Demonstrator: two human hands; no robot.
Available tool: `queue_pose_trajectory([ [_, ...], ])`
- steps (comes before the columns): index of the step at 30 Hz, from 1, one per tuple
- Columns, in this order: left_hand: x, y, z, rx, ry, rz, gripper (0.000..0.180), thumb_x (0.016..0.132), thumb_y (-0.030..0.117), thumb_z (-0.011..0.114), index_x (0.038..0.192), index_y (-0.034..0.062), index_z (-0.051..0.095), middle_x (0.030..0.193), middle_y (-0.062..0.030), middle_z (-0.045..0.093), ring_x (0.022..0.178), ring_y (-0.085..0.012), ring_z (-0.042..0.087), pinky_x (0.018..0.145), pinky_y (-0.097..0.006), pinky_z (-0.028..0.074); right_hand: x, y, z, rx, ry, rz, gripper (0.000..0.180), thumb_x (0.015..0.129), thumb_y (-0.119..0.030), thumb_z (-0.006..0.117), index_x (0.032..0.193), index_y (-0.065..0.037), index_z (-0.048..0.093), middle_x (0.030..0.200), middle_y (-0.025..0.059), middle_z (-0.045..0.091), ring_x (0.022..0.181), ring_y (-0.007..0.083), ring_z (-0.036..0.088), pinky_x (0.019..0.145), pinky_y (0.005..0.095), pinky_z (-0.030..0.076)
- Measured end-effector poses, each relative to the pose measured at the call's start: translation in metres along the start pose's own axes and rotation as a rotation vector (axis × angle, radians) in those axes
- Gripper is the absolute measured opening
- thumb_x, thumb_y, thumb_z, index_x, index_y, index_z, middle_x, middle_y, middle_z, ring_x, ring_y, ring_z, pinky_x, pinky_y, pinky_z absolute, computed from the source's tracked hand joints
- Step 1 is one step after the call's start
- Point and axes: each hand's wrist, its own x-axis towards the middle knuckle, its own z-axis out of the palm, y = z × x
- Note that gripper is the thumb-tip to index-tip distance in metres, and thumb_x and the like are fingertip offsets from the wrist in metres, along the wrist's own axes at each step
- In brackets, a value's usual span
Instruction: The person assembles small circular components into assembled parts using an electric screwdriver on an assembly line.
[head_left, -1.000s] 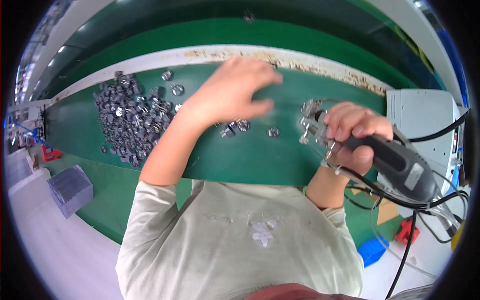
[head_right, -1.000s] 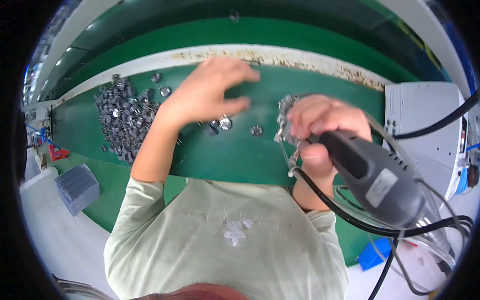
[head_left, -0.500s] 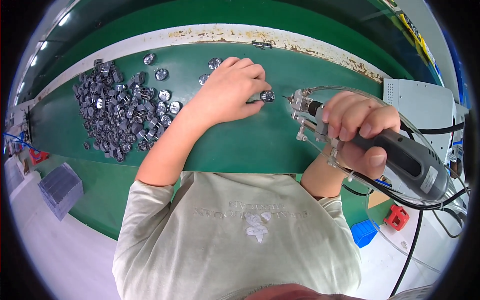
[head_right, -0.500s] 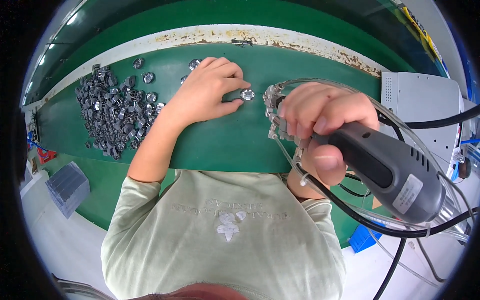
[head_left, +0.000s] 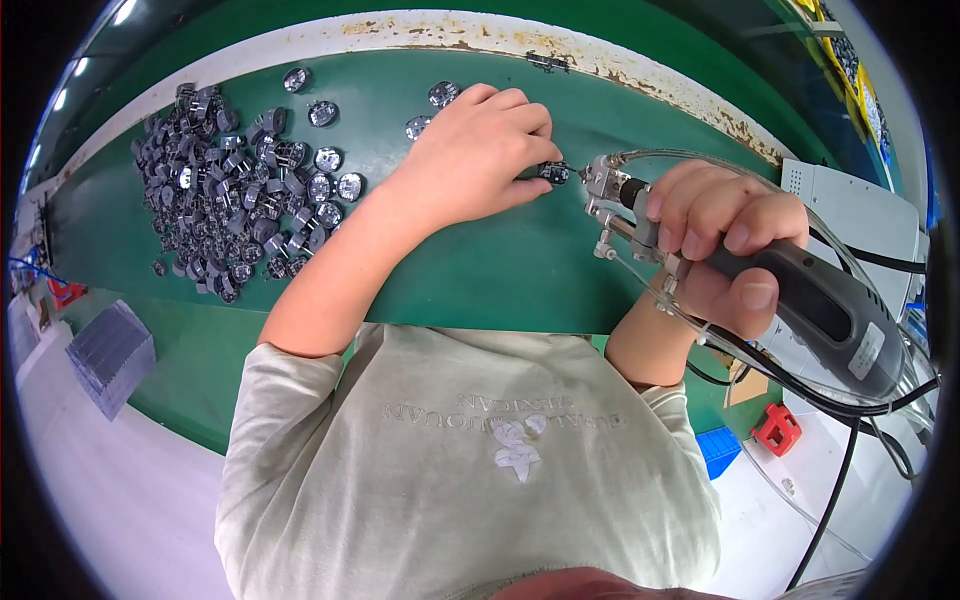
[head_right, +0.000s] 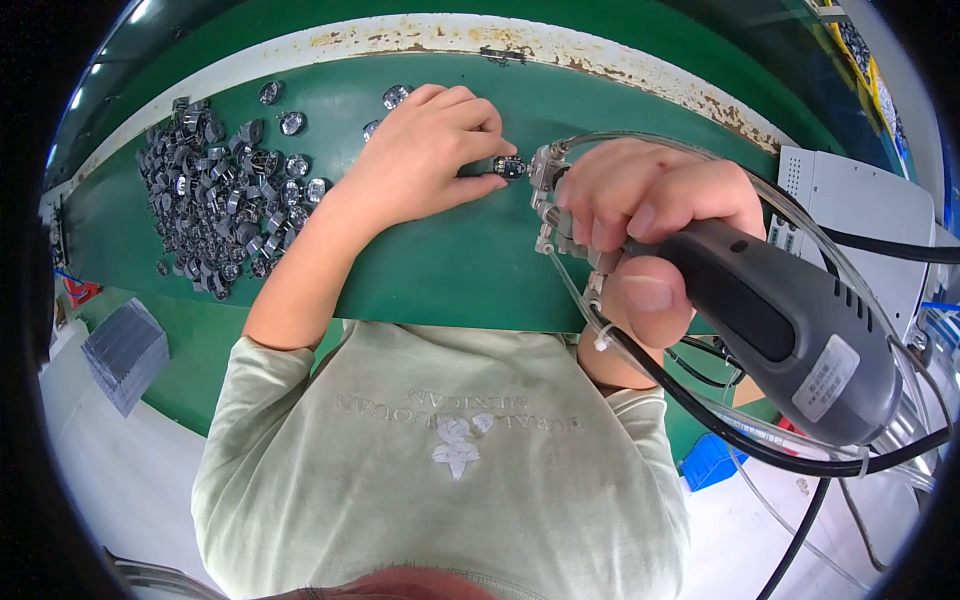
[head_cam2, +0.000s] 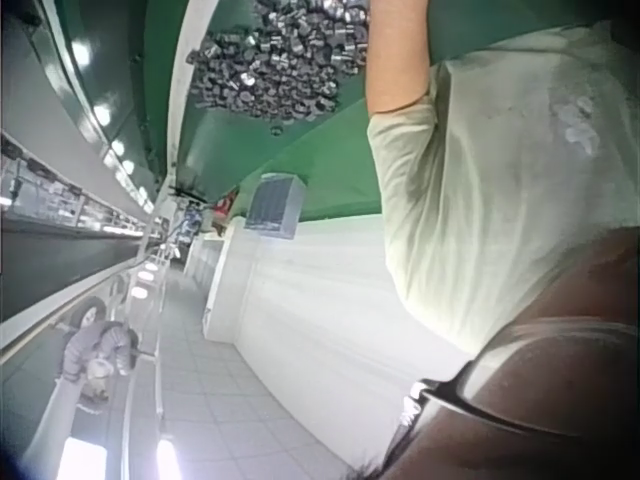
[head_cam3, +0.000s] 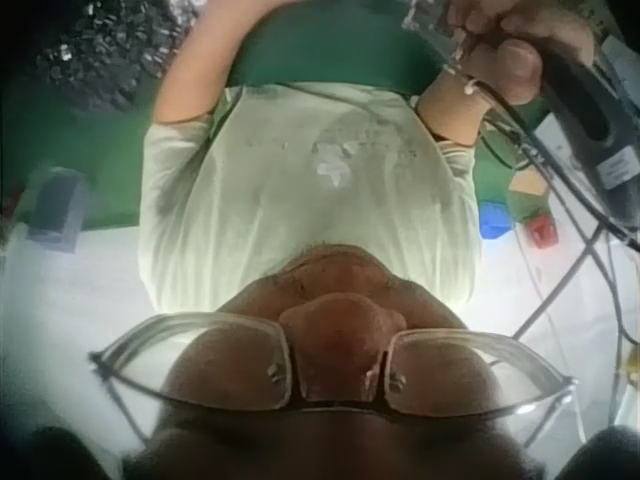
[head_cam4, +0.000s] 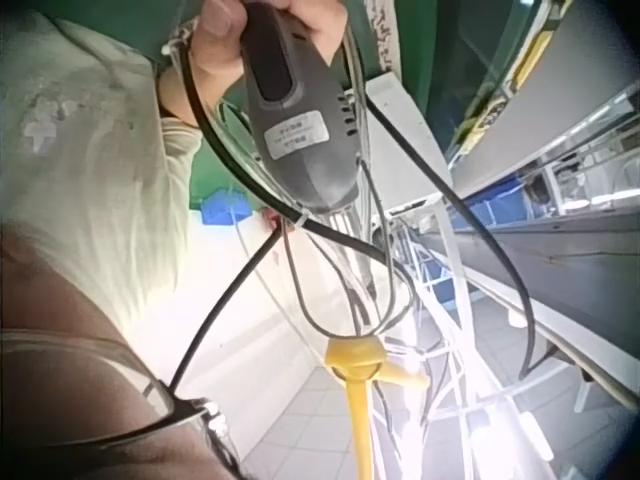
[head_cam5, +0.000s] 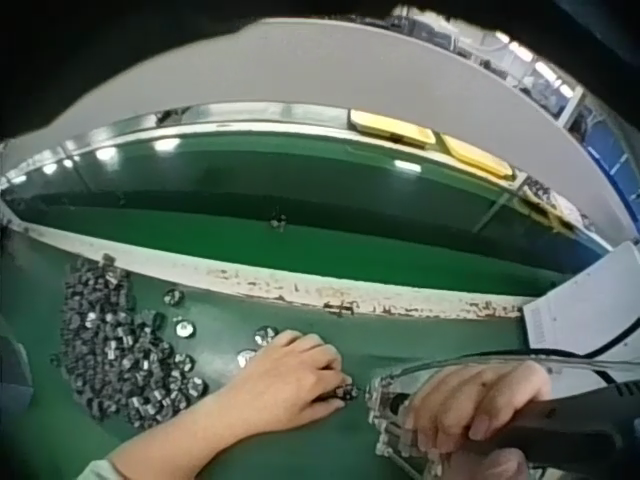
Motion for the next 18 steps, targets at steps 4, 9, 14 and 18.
queue_pose_trajectory([
  [4,-0.001,-0.001,0.003,0.014,0.001,-0.009,0.022,0.076,0.027,0.078,0.094,0.0144,0.075,0.092,0.002,0.061,0.099,-0.0181,0.057,0.088,-0.035,0.043,0.0,0.002,-0.001,0.01,-0.01,0.003,0.035,0.082,-0.026,0.077,0.09,-0.004,0.051,0.065,0.0087,0.057,0.052,0.0207,0.054,0.059,0.0407,0.052],
  [9,0.0,-0.001,0.002,0.008,-0.014,-0.018,0.021,0.077,0.027,0.078,0.094,0.0143,0.075,0.092,0.0025,0.061,0.098,-0.0175,0.057,0.089,-0.034,0.043,0.001,0.003,-0.001,-0.119,-0.075,0.02,0.03,0.088,-0.035,0.062,0.091,-0.009,0.049,0.065,0.006,0.054,0.053,0.02,0.054,0.057,0.0413,0.05],
  [14,0.005,-0.002,0.001,-0.017,0.001,0.024,0.023,0.075,0.025,0.077,0.094,0.0113,0.075,0.092,0.001,0.06,0.097,-0.0189,0.058,0.087,-0.035,0.044,0.003,-0.001,0.012,-0.176,-0.023,0.053,0.025,0.089,-0.029,0.063,0.088,-0.008,0.049,0.063,0.0059,0.052,0.051,0.0201,0.052,0.056,0.0411,0.05],
  [18,0.002,-0.002,-0.002,-0.043,-0.015,0.028,0.024,0.075,0.025,0.077,0.094,0.0109,0.075,0.092,0.0008,0.06,0.098,-0.019,0.058,0.089,-0.035,0.043,0.002,0.018,0.016,-0.11,0.011,-0.034,0.02,0.082,-0.001,0.07,0.086,-0.002,0.05,0.066,0.0093,0.057,0.057,0.0188,0.055,0.055,0.0331,0.051],
])
